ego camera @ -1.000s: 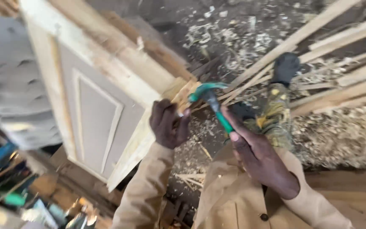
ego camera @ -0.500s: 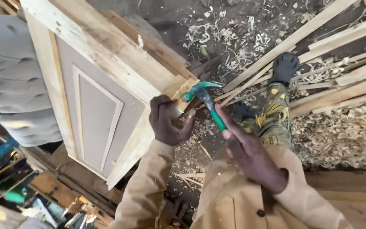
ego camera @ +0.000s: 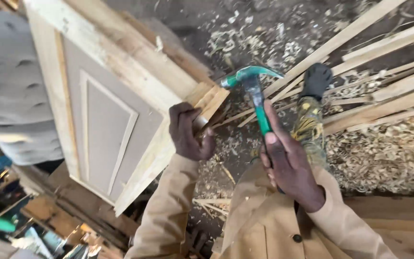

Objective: Repair a wooden furniture frame using various hand tools like a saw, hammer, and plane

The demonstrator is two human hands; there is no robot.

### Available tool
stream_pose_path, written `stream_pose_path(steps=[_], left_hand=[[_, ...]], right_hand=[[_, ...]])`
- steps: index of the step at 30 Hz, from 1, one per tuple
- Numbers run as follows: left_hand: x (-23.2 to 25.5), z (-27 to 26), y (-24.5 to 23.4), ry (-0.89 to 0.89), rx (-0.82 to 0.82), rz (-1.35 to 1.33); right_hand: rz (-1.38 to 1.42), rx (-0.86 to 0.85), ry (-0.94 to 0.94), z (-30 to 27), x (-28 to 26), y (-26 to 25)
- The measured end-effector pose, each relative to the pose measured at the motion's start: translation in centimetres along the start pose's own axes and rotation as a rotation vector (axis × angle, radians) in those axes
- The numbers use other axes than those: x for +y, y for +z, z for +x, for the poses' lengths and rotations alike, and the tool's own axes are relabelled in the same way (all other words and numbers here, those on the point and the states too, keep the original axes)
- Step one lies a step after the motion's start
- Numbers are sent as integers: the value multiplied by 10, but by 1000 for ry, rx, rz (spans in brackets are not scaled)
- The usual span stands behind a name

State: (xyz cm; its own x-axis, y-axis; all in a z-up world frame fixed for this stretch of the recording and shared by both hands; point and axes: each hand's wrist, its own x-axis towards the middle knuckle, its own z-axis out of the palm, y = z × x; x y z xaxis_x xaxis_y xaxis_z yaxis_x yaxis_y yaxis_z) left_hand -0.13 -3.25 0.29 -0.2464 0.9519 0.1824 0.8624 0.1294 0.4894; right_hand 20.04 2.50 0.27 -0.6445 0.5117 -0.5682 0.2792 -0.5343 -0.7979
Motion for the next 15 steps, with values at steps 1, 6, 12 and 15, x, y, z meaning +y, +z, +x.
stream_pose_path(steps=[1, 6, 12, 15], left_hand=[[-4, -3, 6, 13, 51, -50], [-9, 1, 12, 38, 70, -63], [-18, 3, 23, -226, 130, -329], [-16, 12, 15, -384, 166, -433]], right_hand=[[88, -6, 9, 1, 4, 4], [144, -43, -47, -2, -25, -15], [170, -122, 70, -11, -33, -16], [72, -108, 50, -15, -39, -12]])
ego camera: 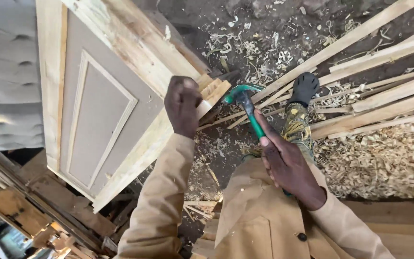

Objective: Repair a wooden furniture frame using various hand tools like a saw, hammer, and plane

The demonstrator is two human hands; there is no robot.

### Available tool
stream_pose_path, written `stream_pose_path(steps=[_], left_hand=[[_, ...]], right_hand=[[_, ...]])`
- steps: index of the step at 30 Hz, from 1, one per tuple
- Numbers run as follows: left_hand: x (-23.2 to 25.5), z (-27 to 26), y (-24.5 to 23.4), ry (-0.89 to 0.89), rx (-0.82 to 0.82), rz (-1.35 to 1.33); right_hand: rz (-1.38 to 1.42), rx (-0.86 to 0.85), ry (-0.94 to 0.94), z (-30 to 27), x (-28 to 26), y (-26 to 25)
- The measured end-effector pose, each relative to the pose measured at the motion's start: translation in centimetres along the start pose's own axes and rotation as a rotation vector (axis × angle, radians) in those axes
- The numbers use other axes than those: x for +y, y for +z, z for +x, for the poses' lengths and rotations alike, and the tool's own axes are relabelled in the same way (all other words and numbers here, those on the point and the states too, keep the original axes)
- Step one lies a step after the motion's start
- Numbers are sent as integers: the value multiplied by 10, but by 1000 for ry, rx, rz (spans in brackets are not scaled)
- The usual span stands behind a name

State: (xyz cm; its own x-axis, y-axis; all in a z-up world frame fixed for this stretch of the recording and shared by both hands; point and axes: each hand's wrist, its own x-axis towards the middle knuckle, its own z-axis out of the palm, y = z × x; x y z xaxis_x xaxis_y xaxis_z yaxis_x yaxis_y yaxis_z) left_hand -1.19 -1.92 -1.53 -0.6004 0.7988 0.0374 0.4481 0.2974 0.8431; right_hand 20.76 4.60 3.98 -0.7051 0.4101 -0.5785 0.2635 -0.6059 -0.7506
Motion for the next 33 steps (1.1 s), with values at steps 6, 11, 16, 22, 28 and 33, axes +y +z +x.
stream_pose_path(steps=[6, 11, 16, 22, 28, 33], left_hand=[[10, 8, 5, -240, 98, 333], [14, 7, 7, -285, 110, 264], [8, 5, 3, -195, 81, 161], [25, 5, -23, 67, -349, 132], [9, 0, -2, -22, -167, 145], [9, 7, -4, -426, 87, -195]], right_hand=[[-453, 50, -183, -11, -9, 15], [-487, 20, -196, 2, 30, 10], [-480, 58, 15, -3, -24, 16], [-357, 120, 196, -4, -40, 18], [-383, 130, 215, -13, -35, 14], [-424, 80, 202, -15, -53, 20]])
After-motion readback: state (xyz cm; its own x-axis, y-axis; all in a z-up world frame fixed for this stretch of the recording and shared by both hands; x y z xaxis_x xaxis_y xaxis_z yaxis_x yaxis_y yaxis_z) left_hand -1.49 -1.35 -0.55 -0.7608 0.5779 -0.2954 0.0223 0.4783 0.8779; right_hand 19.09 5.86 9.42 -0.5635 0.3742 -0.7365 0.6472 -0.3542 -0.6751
